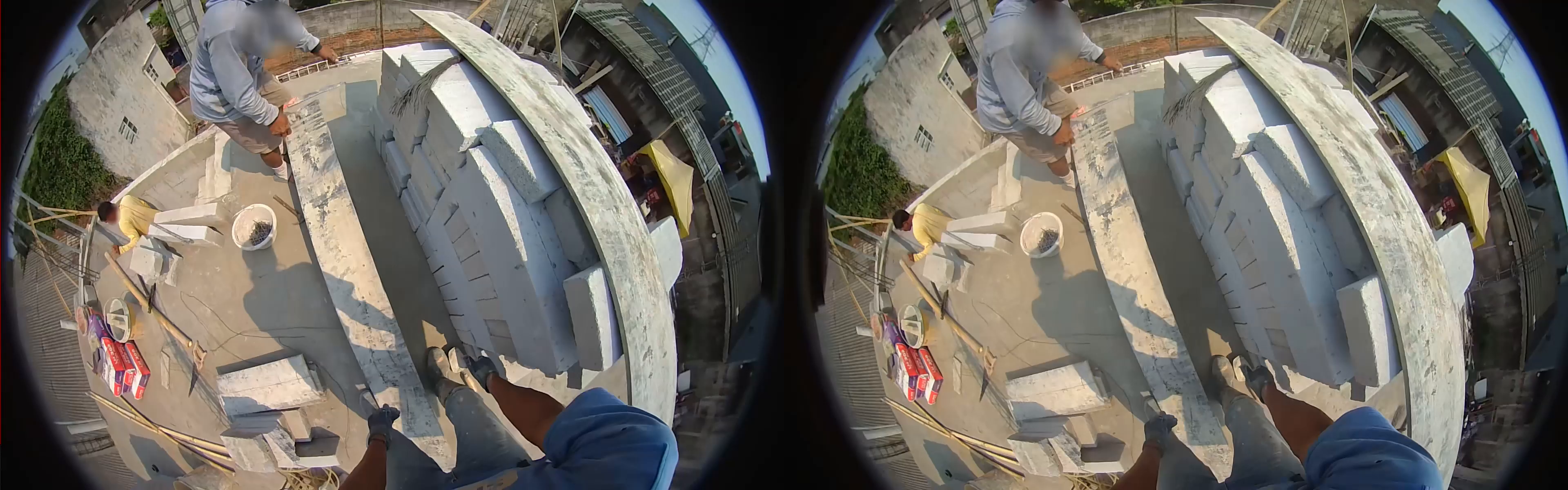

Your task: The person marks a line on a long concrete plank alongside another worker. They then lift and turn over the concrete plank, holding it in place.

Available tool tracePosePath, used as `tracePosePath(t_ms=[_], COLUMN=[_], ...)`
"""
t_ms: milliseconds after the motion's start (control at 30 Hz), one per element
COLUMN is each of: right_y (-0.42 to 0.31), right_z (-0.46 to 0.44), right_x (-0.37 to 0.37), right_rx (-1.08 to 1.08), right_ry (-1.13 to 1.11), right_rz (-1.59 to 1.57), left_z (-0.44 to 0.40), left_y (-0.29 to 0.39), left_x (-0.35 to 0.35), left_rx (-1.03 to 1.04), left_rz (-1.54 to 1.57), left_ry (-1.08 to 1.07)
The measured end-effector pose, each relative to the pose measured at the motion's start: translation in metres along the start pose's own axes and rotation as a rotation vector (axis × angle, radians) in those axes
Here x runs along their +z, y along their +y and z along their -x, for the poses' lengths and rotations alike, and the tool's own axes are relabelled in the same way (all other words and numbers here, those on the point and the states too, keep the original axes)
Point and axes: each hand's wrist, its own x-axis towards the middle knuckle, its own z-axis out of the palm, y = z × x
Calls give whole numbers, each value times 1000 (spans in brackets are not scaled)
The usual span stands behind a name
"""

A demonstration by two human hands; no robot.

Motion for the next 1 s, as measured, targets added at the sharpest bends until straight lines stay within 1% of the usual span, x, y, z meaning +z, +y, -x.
tracePosePath(t_ms=[33,67,100,167,200,233,267,300,333,367,400,433,467,500,533,567,600,633,667,733,767,800,833,867,900,933,967,1000], right_y=[-1,-2,7,48,48,47,41,26,20,17,13,9,5,2,-2,-11,-17,-8,2,27,39,45,52,62,73,86,99,110], right_z=[17,27,48,50,74,102,134,171,207,240,271,301,340,371,400,436,465,484,500,520,524,524,522,519,514,508,505,504], right_x=[-1,-6,-6,41,37,33,22,2,-10,-23,-38,-54,-72,-87,-106,-139,-165,-183,-197,-228,-237,-243,-250,-257,-258,-256,-257,-260], right_rx=[10,-103,-210,-95,-198,-302,-330,-354,-293,-232,-181,-141,-27,-75,-131,-101,-60,-80,-32,156,238,221,360,492,479,491,506,485], right_ry=[37,-8,-62,13,-14,-41,14,70,105,141,191,234,311,503,681,780,860,1048,1168,1089,1032,1025,841,651,653,595,533,503], right_rz=[-37,-11,25,-11,-39,-70,-12,44,29,22,33,51,-356,-457,-456,-321,-265,17,135,212,241,236,265,299,306,318,331,324], left_z=[27,48,55,80,79,95,112,111,108,115,127,121,117,137,157,186,186,184,184,201,217,232,243,252,257,262,270,277], left_y=[-1,-1,-12,-23,-43,-40,-32,-51,-74,-81,-88,-135,-179,-174,-162,-169,-193,-223,-243,-231,-209,-189,-168,-151,-132,-116,-98,-79], left_x=[-7,-14,-28,-46,-53,-80,-113,-134,-160,-186,-207,-204,-200,-229,-245,-256,-251,-244,-240,-232,-229,-225,-211,-200,-189,-175,-157,-140], left_rx=[-127,2,38,230,-176,-253,-339,-207,69,290,378,331,285,306,288,251,128,-4,-136,-217,-345,-508,-579,-653,-713,-770,-794,-768], left_rz=[338,-124,-152,-346,340,828,1312,1040,279,-306,-592,-395,-197,-667,-461,-262,-56,166,369,374,795,1201,1154,1182,1199,1219,1223,1204], left_ry=[-118,-121,-113,-2,-18,-1,55,-31,-77,-65,-61,-85,-101,-133,-6,129,78,54,58,71,25,34,123,141,123,88,46,-10])
